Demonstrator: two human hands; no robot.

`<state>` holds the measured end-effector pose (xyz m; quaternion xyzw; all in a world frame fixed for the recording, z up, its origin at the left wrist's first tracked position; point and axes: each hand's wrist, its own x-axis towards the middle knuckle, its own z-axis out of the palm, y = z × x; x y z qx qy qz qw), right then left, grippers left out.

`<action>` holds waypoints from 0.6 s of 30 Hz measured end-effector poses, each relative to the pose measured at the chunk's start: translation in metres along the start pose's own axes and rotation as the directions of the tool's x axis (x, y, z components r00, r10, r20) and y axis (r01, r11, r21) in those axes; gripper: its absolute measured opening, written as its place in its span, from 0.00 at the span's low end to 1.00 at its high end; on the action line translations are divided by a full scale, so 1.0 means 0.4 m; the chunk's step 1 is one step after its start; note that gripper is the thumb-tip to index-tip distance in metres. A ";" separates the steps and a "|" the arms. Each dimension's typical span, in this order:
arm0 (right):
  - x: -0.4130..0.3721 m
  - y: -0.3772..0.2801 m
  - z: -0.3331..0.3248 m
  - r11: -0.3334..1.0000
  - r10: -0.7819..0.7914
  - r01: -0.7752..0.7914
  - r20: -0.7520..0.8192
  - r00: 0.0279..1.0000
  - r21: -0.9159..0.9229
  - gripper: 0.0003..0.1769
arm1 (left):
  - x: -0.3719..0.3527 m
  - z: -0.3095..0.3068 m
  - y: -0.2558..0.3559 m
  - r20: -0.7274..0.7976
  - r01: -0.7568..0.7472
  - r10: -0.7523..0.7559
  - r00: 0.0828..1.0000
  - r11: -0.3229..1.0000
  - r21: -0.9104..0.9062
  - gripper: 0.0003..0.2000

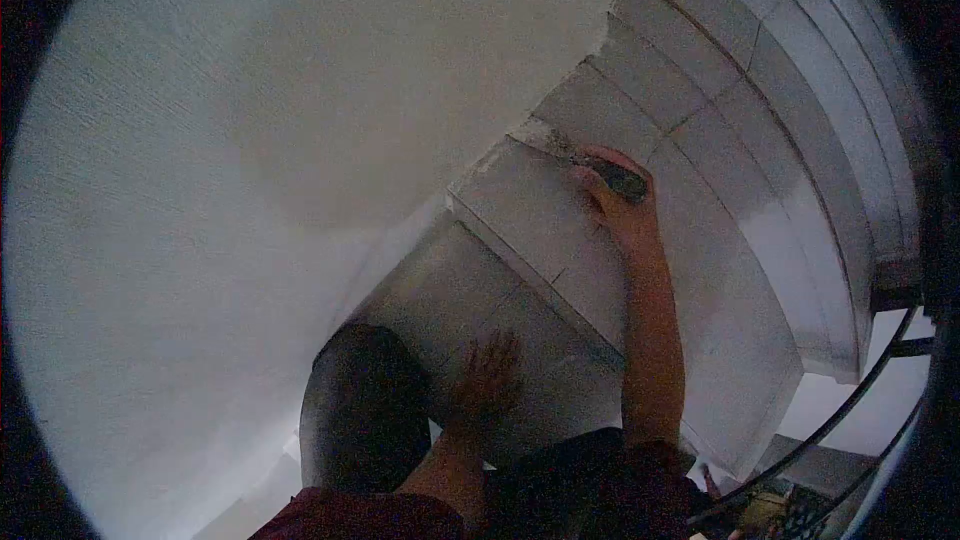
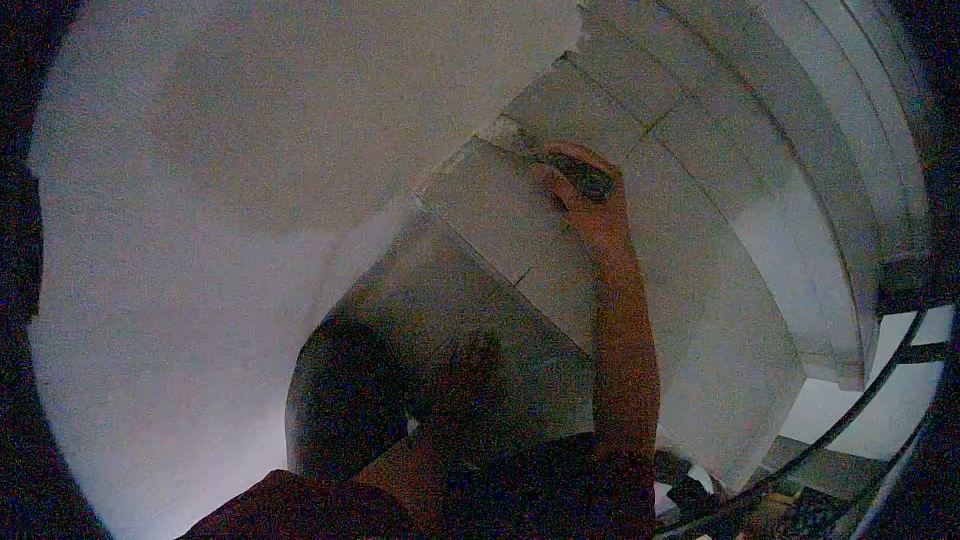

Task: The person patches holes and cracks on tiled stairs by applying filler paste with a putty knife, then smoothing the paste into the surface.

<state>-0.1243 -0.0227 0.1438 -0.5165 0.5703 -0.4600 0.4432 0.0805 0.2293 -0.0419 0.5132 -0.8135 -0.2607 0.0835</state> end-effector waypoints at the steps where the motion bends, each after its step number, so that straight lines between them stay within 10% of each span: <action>1: -0.001 -0.008 0.001 1.000 -0.002 0.002 0.001 1.000 -0.006 0.14 | 0.001 -0.001 0.000 0.003 0.000 0.000 1.000 1.000 0.005 0.38; 18: 0.017 0.015 -0.014 1.000 -0.002 0.003 0.057 0.998 -0.014 0.23 | 0.007 -0.011 0.006 0.095 -0.002 -0.006 0.995 0.996 0.088 0.36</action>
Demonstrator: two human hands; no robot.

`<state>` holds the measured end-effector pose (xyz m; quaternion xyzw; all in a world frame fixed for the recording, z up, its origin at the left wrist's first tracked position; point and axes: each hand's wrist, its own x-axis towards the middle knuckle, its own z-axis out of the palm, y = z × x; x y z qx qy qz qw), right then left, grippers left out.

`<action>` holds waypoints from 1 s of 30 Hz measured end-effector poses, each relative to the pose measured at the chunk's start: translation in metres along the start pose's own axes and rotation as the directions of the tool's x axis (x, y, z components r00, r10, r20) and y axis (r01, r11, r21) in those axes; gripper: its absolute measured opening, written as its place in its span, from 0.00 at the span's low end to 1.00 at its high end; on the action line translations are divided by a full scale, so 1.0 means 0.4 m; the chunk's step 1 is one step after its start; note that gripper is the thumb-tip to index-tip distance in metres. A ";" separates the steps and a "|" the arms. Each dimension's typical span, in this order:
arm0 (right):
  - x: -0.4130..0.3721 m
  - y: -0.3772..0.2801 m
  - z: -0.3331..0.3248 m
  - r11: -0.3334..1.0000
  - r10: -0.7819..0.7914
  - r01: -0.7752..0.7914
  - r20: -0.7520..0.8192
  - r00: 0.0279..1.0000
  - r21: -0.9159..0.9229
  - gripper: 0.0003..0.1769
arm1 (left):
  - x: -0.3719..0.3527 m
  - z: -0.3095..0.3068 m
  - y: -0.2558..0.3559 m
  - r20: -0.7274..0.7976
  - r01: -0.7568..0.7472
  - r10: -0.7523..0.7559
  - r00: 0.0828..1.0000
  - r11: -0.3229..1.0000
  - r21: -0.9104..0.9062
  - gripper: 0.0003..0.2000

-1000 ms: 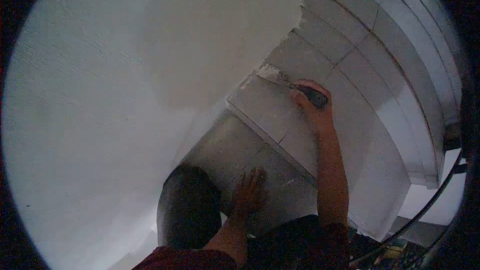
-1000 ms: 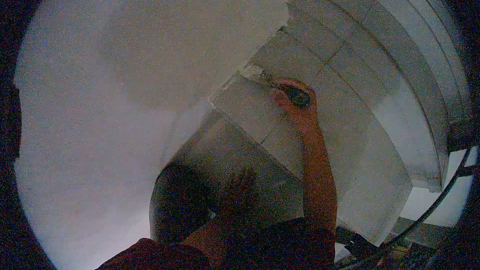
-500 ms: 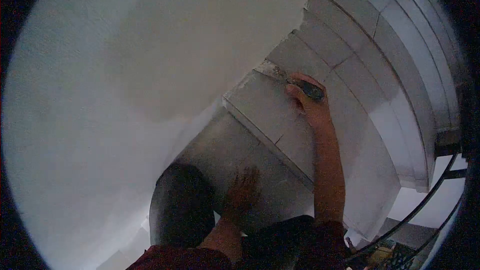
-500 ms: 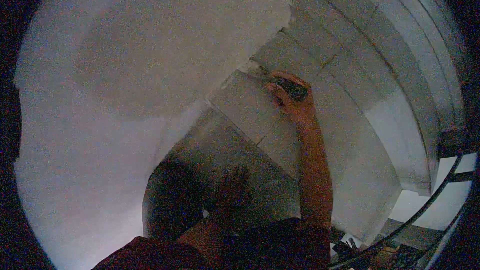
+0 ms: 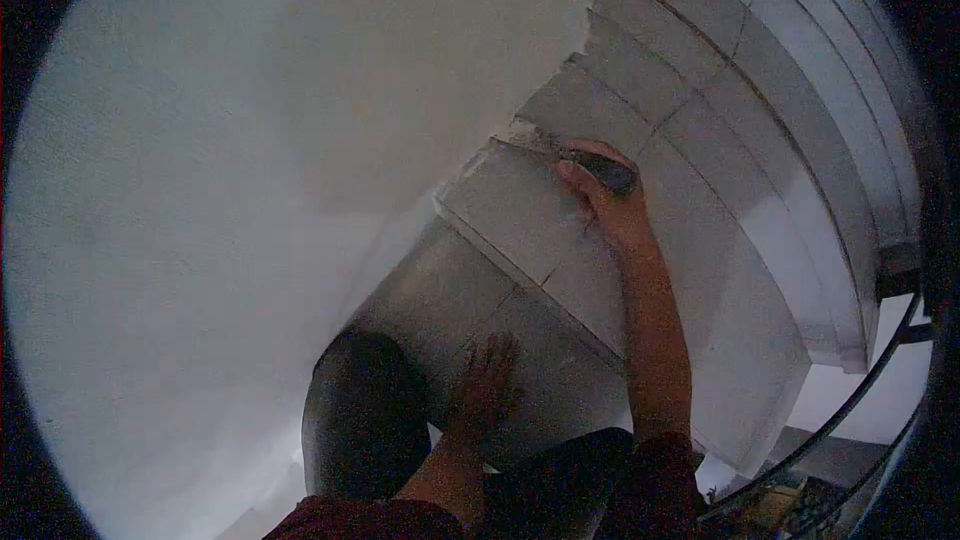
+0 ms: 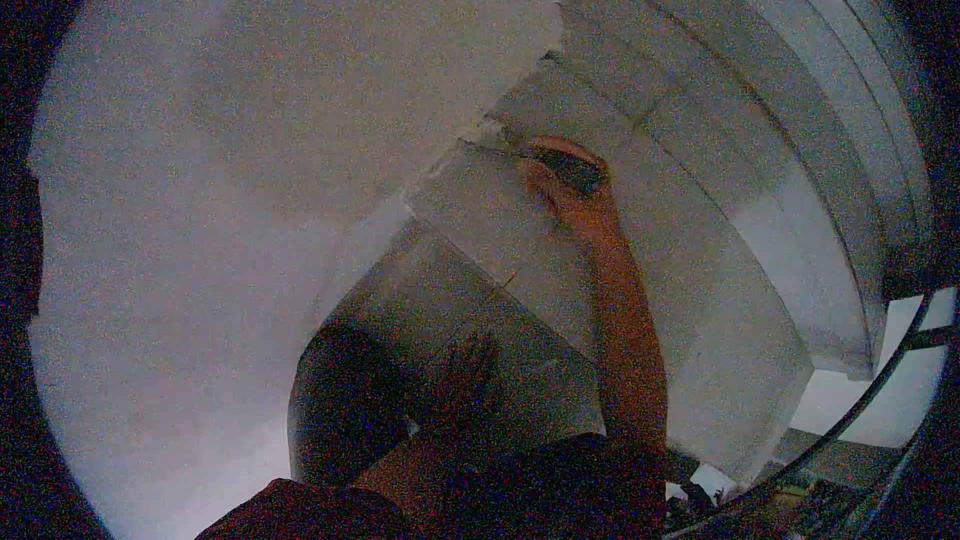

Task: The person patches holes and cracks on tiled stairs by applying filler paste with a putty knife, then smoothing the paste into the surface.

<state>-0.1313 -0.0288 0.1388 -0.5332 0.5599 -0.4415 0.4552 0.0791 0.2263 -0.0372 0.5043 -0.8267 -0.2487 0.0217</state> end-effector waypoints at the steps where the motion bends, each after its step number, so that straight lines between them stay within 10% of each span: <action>1: 0.000 -0.001 0.000 1.000 -0.001 0.001 -0.005 1.000 0.003 0.23 | 0.001 -0.002 0.000 0.003 0.001 -0.001 1.000 1.000 -0.006 0.36; 13: -0.005 0.006 -0.019 0.986 -0.021 0.040 -0.113 0.993 0.159 0.21 | -0.005 0.000 0.006 -0.013 0.009 -0.009 1.000 1.000 0.023 0.34; 21: 0.033 0.066 -0.057 0.960 -0.260 0.247 -0.085 0.962 -0.131 0.19 | -0.011 0.040 -0.009 -0.120 -0.015 0.017 0.993 1.000 0.012 0.36; 24: 0.006 -0.039 -0.032 0.997 -0.031 0.026 -0.067 0.997 -0.075 0.17 | -0.011 0.055 -0.009 -0.188 -0.022 0.027 0.982 0.999 0.030 0.37; 30: 0.072 0.017 -0.066 0.987 -0.099 0.097 -0.013 0.995 -0.125 0.20 | 0.021 -0.032 0.027 0.168 0.180 -0.159 0.973 0.977 -0.118 0.38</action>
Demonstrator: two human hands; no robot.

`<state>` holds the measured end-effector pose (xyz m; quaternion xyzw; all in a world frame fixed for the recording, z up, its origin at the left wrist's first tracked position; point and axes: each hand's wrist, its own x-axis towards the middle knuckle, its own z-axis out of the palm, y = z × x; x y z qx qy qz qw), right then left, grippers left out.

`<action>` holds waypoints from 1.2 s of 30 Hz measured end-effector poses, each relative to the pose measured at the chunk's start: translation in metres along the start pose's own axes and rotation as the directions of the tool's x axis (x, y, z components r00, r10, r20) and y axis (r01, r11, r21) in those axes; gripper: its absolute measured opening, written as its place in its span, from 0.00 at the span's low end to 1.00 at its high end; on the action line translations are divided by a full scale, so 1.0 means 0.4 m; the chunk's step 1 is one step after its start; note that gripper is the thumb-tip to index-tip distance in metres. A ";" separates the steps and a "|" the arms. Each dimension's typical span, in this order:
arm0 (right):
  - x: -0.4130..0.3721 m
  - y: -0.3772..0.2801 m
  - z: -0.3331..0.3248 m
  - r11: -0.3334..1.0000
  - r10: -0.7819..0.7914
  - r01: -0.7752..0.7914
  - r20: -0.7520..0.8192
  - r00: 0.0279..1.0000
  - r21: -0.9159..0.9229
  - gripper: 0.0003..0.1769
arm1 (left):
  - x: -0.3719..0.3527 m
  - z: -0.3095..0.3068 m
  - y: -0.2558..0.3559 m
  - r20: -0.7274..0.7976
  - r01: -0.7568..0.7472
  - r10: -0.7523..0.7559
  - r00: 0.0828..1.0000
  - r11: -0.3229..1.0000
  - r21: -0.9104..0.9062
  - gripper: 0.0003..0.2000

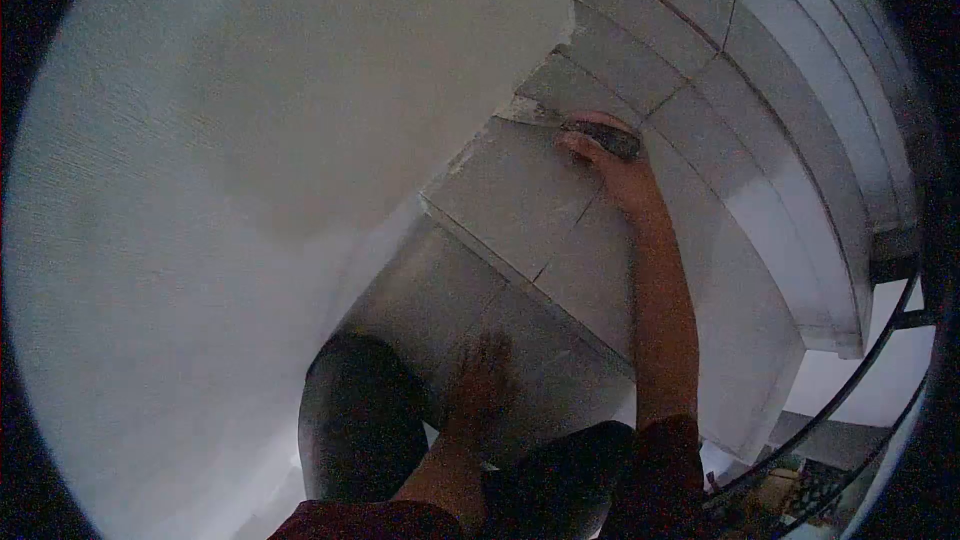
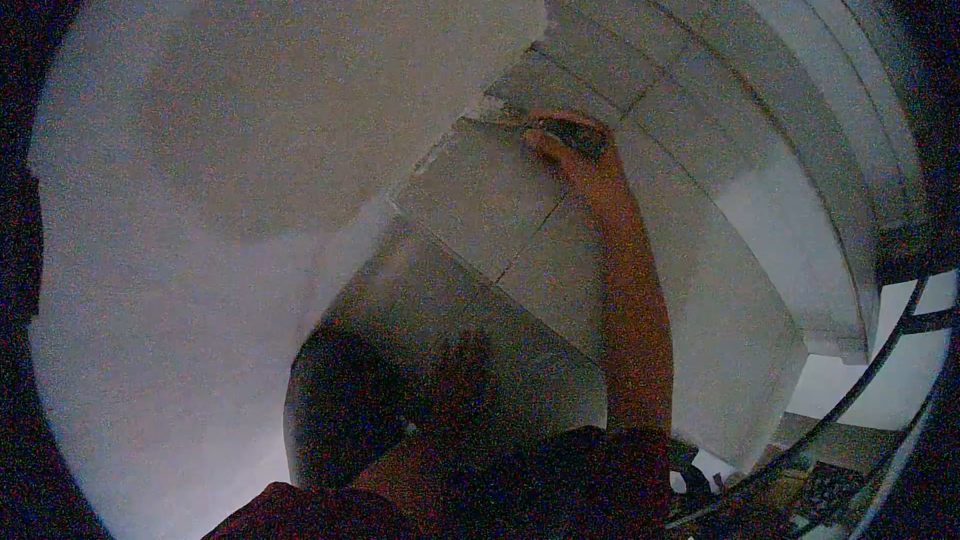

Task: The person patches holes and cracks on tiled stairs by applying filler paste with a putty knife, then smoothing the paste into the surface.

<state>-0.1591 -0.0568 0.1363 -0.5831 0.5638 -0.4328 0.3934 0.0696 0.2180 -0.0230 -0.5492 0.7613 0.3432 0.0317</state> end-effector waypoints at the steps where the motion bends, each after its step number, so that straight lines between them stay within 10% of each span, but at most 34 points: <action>1: 0.011 0.016 -0.008 1.000 0.000 0.000 -0.001 1.000 -0.003 0.20 | 0.001 0.005 -0.001 -0.005 -0.015 0.015 1.000 1.000 -0.004 0.38; 15: 0.003 0.008 -0.010 0.989 -0.144 0.144 0.022 0.989 -0.020 0.19 | 0.020 0.124 -0.076 -0.229 -0.199 0.215 0.949 0.976 0.089 0.36; 17: 0.009 0.033 -0.012 0.990 -0.121 0.121 -0.012 0.993 0.075 0.19 | 0.052 0.195 -0.115 -0.537 -0.146 0.433 0.724 0.857 0.495 0.35; 20: 0.024 0.069 -0.015 0.977 -0.101 0.105 -0.033 0.994 0.186 0.19 | -0.002 0.059 -0.043 -0.203 -0.168 0.181 0.962 0.982 0.080 0.35; 26: 0.034 0.065 -0.007 0.979 -0.059 0.077 -0.100 0.993 0.186 0.17 | 0.011 0.043 -0.044 -0.126 -0.136 0.163 0.978 0.969 0.205 0.35; 33: 0.052 0.067 -0.014 0.983 -0.060 0.063 -0.025 0.998 0.171 0.18 | 0.014 0.089 -0.070 -0.268 -0.177 0.205 0.941 0.976 0.126 0.36; 36: 0.049 0.028 -0.038 0.986 0.049 -0.047 -0.008 0.999 0.162 0.20 | 0.039 0.166 -0.093 -0.484 -0.166 0.341 0.806 0.915 0.367 0.37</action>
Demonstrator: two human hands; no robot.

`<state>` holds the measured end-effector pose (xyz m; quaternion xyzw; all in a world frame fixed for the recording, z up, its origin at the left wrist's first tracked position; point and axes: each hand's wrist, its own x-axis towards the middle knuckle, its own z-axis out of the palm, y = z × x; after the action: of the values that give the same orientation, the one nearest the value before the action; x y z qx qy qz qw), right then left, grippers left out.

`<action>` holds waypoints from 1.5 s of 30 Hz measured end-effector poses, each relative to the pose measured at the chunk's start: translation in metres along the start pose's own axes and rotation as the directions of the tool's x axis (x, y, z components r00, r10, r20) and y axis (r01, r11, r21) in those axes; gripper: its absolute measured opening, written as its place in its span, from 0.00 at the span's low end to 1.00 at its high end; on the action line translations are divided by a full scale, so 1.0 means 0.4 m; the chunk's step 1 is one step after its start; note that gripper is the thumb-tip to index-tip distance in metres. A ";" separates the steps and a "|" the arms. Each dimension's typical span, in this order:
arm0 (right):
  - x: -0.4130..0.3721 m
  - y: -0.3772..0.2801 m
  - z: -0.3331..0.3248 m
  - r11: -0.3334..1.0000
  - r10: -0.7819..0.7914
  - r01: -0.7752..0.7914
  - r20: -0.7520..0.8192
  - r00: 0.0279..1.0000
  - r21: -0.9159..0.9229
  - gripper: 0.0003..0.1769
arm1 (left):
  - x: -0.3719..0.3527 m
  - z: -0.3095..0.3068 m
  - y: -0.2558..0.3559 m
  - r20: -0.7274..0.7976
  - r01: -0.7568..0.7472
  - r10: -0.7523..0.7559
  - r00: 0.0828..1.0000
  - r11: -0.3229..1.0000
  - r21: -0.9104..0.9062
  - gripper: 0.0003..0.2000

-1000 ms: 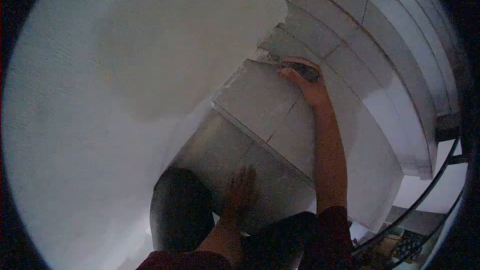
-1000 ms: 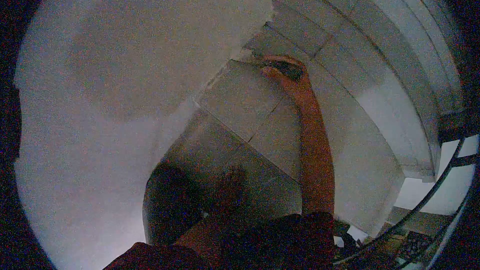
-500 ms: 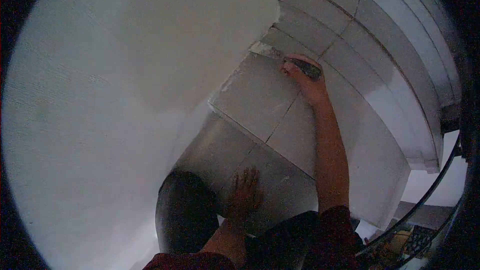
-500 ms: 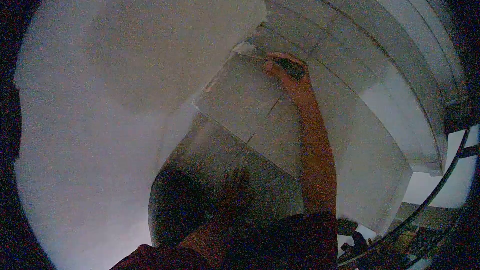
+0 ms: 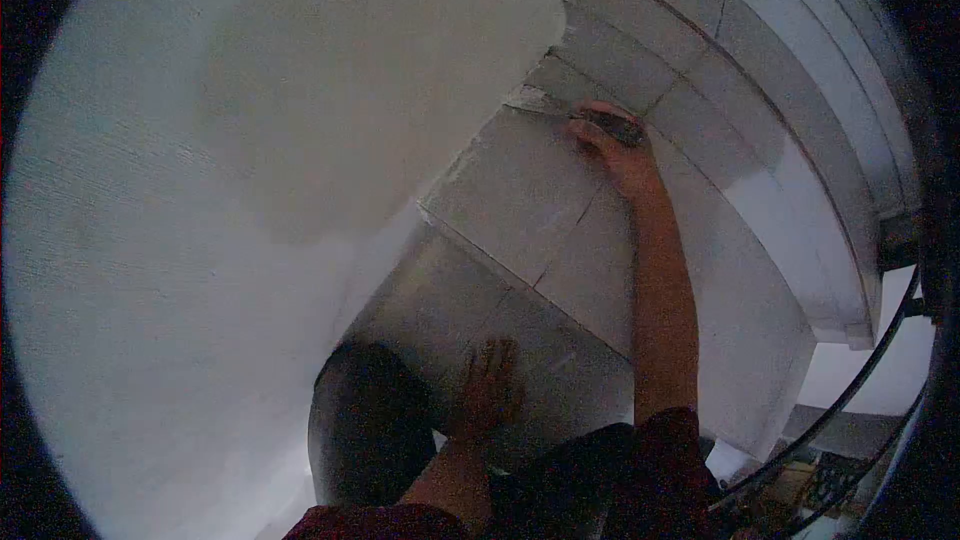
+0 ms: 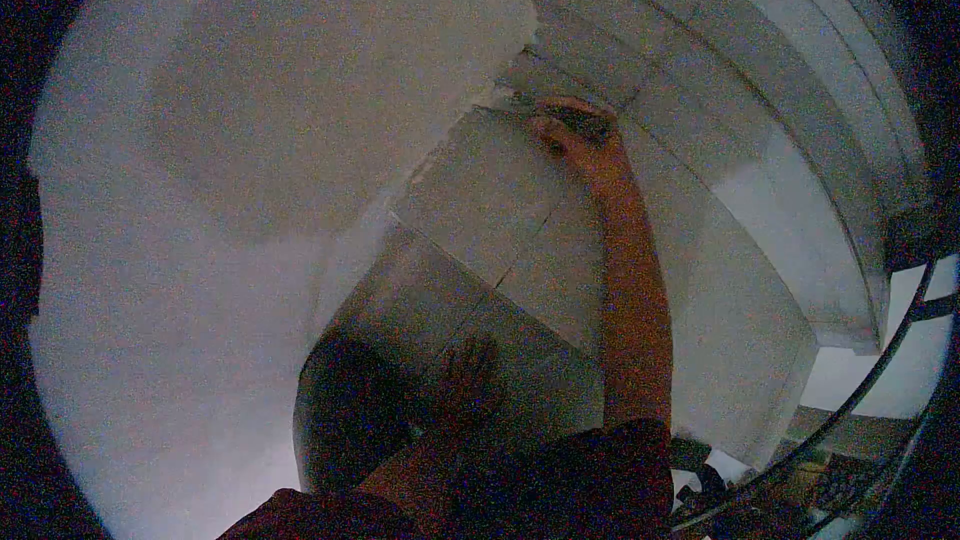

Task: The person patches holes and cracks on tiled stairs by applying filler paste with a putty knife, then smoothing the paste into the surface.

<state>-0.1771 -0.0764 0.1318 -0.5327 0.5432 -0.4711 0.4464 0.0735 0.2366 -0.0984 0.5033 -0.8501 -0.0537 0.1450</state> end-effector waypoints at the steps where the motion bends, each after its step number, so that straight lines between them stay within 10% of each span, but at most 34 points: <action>1: 0.000 -0.020 -0.004 1.000 -0.005 0.005 0.006 1.000 -0.001 0.20 | -0.002 0.017 -0.001 -0.092 -0.025 0.033 0.995 0.996 0.081 0.38; 3: -0.002 -0.049 -0.014 0.974 0.088 -0.089 -0.011 0.996 -0.208 0.24 | 0.003 -0.012 0.000 -0.172 -0.041 0.070 0.983 0.985 0.165 0.38; 5: 0.033 -0.025 -0.029 0.982 0.086 -0.084 0.002 0.996 -0.169 0.25 | 0.027 -0.085 0.005 0.376 0.113 -0.046 0.926 0.981 -0.160 0.39; 6: 0.044 -0.011 -0.038 0.989 0.081 -0.079 0.010 0.997 -0.129 0.27 | 0.015 -0.047 -0.001 0.377 0.109 -0.042 0.925 0.981 -0.158 0.39; 8: 0.048 0.023 -0.032 0.998 0.049 -0.049 0.004 0.999 -0.035 0.27 | -0.019 0.065 -0.018 -0.283 -0.075 0.092 0.955 0.995 0.071 0.39; 11: 0.040 0.007 -0.021 0.996 0.025 -0.027 0.027 0.999 0.085 0.27 | -0.006 -0.058 0.010 0.113 0.074 -0.045 0.993 0.960 -0.271 0.38; 17: 0.049 0.025 -0.026 0.997 -0.006 0.006 0.005 1.000 0.075 0.25 | 0.041 -0.106 0.016 0.385 0.149 -0.068 0.920 0.972 -0.184 0.38; 24: 0.053 0.029 -0.024 0.984 -0.140 0.161 -0.236 0.962 0.076 0.21 | 0.012 -0.077 0.011 0.258 0.119 -0.054 0.965 0.963 -0.242 0.41; 33: 0.070 0.013 0.070 0.954 -0.296 0.261 -0.311 0.903 -0.150 0.16 | 0.045 -0.075 0.007 0.498 0.219 -0.093 0.862 0.955 -0.200 0.42; 35: 0.083 0.011 0.079 0.958 -0.284 0.259 -0.317 0.905 -0.120 0.16 | 0.045 -0.055 -0.001 -0.144 -0.035 0.054 0.988 0.991 0.133 0.41; 38: 0.107 0.032 0.084 0.895 -0.434 0.365 -0.316 0.844 -0.255 0.16 | 0.021 -0.102 0.012 0.288 0.183 -0.094 0.953 0.936 -0.301 0.40; 41: 0.114 0.061 0.090 0.773 -0.599 0.459 -0.267 0.755 -0.438 0.17 | -0.009 -0.035 0.012 0.251 0.014 -0.016 0.968 1.000 0.011 0.40; 45: 0.101 0.044 0.111 0.716 -0.596 0.385 -0.222 0.772 -0.583 0.17 | 0.028 -0.098 0.014 0.312 0.136 -0.068 0.948 0.970 -0.201 0.38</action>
<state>-0.1377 -0.1185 0.1080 -0.6510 0.5599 -0.5118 0.0272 0.0755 0.2318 -0.0574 0.5135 -0.8238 -0.2313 0.0650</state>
